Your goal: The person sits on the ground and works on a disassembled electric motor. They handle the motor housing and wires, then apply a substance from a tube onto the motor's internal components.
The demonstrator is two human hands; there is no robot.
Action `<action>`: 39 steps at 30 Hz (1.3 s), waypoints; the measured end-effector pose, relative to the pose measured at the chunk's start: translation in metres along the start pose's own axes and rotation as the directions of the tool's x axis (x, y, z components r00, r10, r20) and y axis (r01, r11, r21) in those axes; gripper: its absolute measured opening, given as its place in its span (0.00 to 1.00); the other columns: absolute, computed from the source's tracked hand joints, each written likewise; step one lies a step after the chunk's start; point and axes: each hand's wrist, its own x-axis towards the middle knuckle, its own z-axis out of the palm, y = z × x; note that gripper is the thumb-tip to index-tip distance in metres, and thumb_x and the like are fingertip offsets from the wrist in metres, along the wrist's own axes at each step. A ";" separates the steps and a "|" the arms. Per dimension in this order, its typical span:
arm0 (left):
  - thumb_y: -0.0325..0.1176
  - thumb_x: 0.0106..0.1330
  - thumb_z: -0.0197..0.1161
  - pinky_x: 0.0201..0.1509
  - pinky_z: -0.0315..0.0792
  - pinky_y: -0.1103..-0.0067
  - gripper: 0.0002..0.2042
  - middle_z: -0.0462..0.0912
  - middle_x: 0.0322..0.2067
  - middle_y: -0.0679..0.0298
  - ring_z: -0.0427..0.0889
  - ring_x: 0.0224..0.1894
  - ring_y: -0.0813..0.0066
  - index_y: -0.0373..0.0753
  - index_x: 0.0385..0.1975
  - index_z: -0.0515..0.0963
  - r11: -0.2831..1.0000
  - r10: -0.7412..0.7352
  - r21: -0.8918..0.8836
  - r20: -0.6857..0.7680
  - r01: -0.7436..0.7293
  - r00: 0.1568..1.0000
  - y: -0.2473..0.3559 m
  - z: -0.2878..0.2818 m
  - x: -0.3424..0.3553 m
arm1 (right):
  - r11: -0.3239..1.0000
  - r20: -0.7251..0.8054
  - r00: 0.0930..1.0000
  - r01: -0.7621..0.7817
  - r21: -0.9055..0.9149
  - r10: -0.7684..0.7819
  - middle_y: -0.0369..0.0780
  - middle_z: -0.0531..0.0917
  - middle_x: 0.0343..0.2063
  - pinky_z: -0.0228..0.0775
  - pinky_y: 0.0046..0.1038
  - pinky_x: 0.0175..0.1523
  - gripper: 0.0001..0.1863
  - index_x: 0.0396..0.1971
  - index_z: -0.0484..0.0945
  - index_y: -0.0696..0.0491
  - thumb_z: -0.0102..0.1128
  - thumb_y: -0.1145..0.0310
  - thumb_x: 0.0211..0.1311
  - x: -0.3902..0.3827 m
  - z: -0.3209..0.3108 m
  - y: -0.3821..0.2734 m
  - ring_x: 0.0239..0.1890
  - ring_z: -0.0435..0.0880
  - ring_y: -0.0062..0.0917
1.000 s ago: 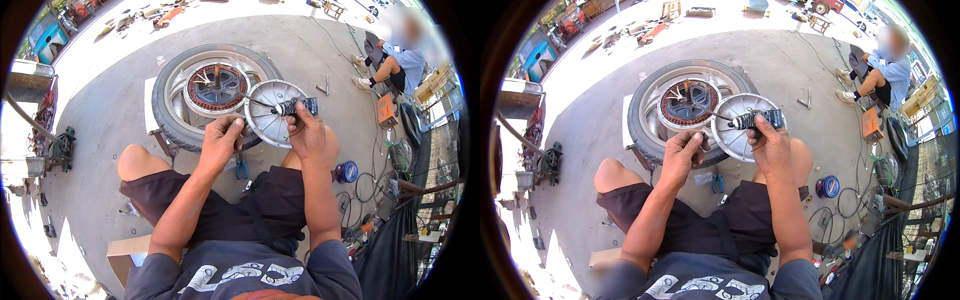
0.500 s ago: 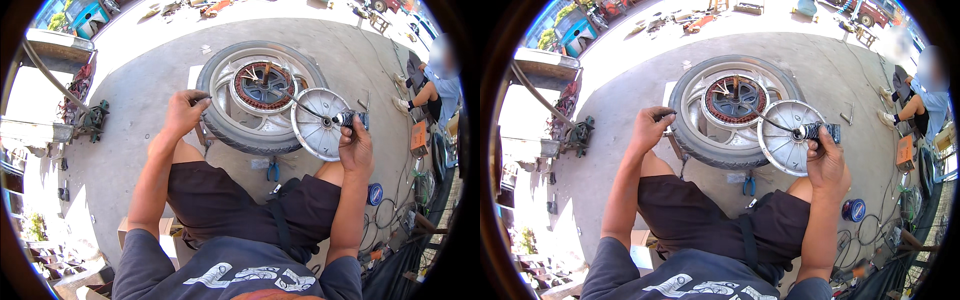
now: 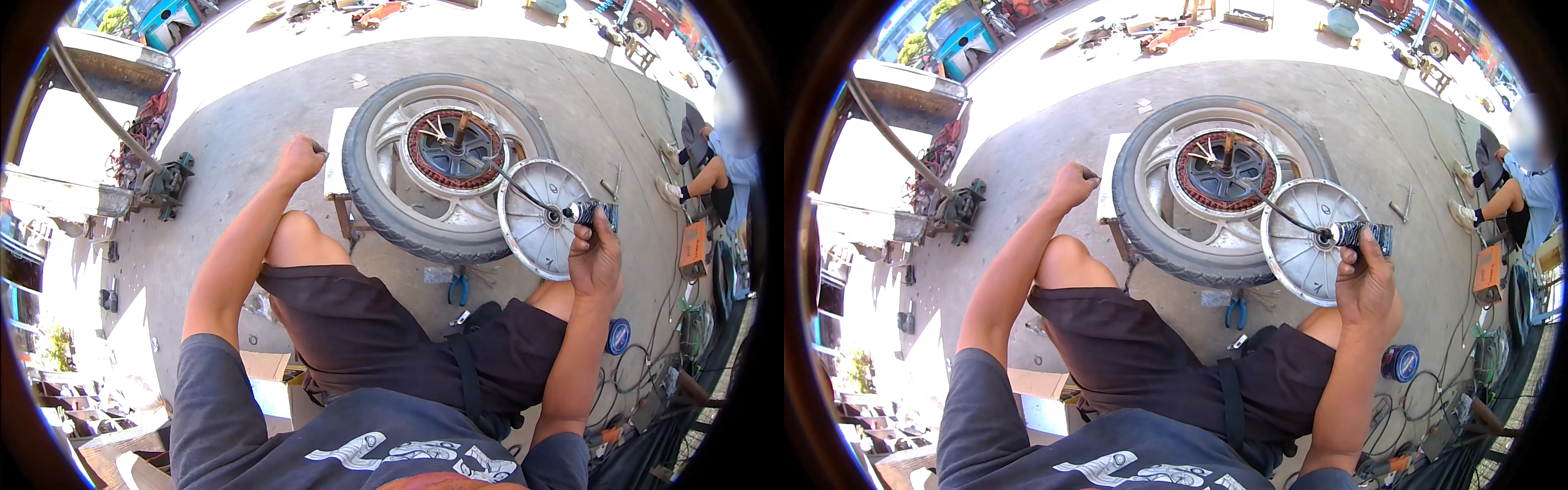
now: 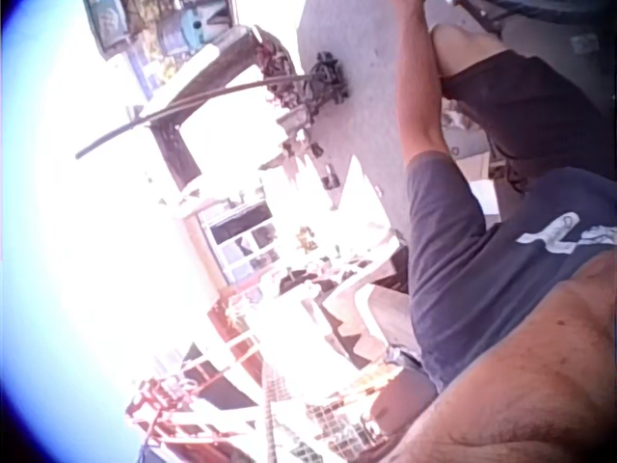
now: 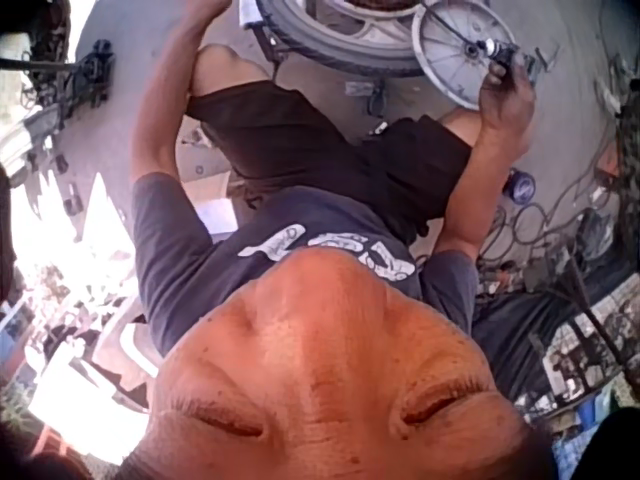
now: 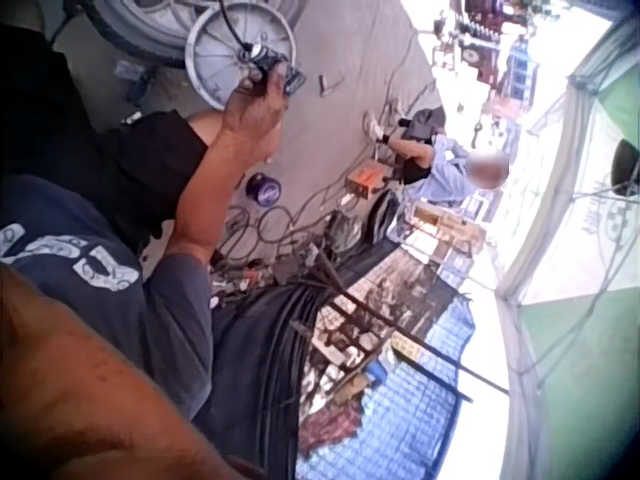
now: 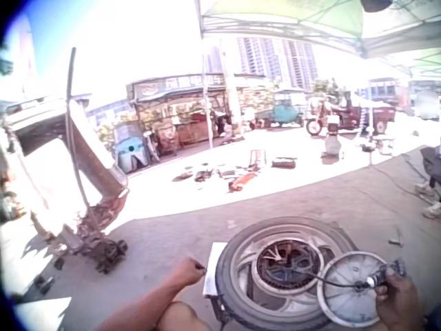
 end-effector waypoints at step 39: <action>0.24 0.61 0.65 0.38 0.74 0.71 0.07 0.82 0.33 0.54 0.82 0.32 0.63 0.29 0.36 0.84 0.592 0.749 -0.399 -0.051 -0.701 0.661 0.240 -0.076 -0.143 | 0.896 0.161 0.987 -0.066 0.439 -0.006 0.39 0.84 0.31 0.69 0.15 0.24 0.08 0.38 0.80 0.57 0.56 0.68 0.72 0.012 -0.040 -0.010 0.26 0.76 0.17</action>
